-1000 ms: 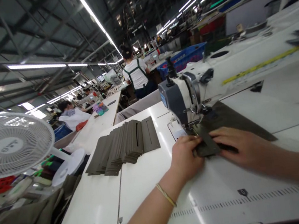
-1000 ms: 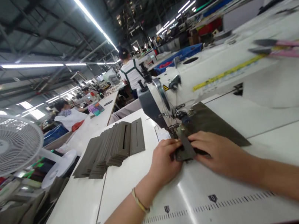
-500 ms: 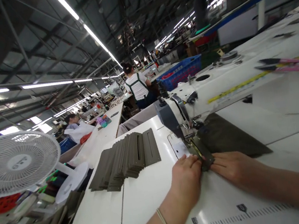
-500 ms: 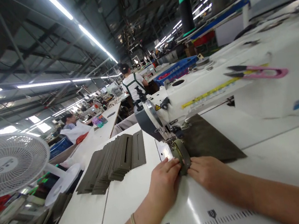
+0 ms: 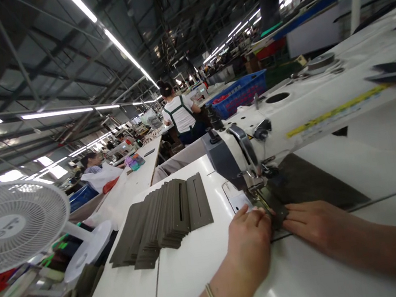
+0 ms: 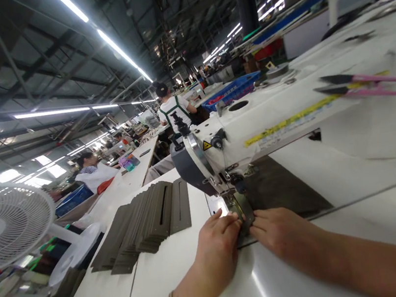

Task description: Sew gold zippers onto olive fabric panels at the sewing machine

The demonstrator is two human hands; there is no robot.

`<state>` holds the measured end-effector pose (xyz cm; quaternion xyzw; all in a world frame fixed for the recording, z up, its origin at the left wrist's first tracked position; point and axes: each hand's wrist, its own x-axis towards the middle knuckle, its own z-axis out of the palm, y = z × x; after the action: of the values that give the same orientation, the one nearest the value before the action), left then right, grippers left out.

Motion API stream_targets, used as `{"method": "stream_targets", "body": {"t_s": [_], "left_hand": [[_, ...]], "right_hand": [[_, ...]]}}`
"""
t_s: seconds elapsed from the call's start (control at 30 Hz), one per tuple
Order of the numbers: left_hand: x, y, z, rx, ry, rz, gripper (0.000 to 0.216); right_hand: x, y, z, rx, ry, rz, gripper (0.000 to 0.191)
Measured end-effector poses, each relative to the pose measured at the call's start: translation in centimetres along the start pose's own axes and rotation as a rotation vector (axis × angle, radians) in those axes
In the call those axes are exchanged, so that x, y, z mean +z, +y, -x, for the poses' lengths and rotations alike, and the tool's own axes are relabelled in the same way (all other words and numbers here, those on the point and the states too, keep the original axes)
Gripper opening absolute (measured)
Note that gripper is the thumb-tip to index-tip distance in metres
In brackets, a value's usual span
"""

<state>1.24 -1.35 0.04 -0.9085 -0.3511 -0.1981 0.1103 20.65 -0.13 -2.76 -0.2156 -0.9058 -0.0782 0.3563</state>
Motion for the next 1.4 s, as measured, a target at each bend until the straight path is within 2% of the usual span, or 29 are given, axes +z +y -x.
{"method": "stream_targets", "body": {"t_s": [0.27,0.4,0.57,0.8,1.0,1.27,1.4], "left_hand": [[0.9,-1.3,-1.2,-0.054,-0.013,-0.011,0.009],[0.7,-1.6,-1.0,-0.095,-0.063,-0.016,0.011],[0.2,-1.0,0.6,-0.045,-0.017,0.022,0.023],[-0.1,-1.0,0.4,0.066,-0.064,-0.098,0.017],[-0.4,-1.4,-0.4,0.080,-0.062,-0.087,0.016],[0.4,-2.4,-1.1,0.073,-0.062,-0.081,0.017],[0.8,-2.7,-1.0,0.027,-0.059,-0.042,0.014]], "right_hand": [[1.0,1.3,-1.4,0.029,0.056,0.020,0.033],[0.2,1.0,-1.3,0.025,0.068,0.026,0.034],[-0.8,1.4,0.9,0.057,0.149,0.246,0.030],[0.4,3.4,2.6,0.089,0.047,0.271,0.045],[0.2,3.8,1.6,0.070,0.031,0.292,0.041],[-0.7,3.6,-0.1,0.166,0.078,0.130,0.034],[-0.4,3.0,-0.3,0.086,0.106,0.186,0.035]]}}
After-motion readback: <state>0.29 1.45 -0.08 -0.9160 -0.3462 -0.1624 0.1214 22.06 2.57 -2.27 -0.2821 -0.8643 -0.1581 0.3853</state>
